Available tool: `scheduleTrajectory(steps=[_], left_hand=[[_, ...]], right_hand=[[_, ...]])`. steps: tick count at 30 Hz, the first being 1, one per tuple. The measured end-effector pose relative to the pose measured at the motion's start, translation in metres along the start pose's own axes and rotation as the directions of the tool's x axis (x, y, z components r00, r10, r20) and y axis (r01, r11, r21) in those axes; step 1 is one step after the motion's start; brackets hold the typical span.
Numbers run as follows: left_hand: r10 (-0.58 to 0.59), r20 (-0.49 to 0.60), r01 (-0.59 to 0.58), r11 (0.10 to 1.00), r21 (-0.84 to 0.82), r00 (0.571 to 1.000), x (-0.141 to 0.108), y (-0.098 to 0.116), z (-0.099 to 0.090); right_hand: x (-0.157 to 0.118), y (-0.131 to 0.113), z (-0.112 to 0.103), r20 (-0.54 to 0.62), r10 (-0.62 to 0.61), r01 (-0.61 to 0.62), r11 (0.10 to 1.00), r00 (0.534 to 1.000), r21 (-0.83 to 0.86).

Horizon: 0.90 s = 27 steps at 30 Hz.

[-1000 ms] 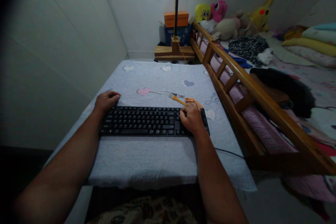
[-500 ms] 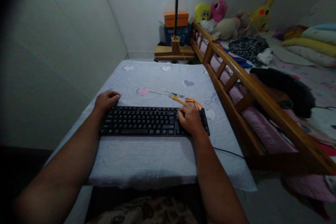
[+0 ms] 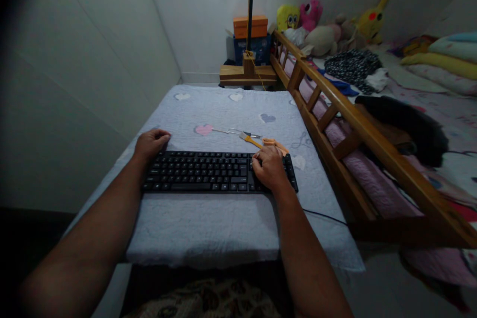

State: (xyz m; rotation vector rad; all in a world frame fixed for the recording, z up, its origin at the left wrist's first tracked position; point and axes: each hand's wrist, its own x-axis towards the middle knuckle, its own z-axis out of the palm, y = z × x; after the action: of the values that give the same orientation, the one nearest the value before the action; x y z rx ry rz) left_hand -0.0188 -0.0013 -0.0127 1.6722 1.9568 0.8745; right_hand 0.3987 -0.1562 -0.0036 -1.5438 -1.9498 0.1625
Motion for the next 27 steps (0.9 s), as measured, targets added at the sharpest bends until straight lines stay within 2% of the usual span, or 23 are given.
scheduleTrajectory(steps=[15, 27], left_hand=[[-0.016, -0.009, 0.016, 1.0, 0.002, 1.0, -0.0029, 0.0069, -0.0012], [0.016, -0.007, -0.016, 1.0, 0.015, 1.0, 0.0027, -0.0022, 0.0018]], right_hand=[[-0.0015, 0.0091, -0.0007, -0.042, -0.007, 0.005, 0.998, 0.999, -0.055], [-0.0018, 0.0096, -0.0011, -0.047, -0.01, 0.007, 0.998, 0.999, -0.055]])
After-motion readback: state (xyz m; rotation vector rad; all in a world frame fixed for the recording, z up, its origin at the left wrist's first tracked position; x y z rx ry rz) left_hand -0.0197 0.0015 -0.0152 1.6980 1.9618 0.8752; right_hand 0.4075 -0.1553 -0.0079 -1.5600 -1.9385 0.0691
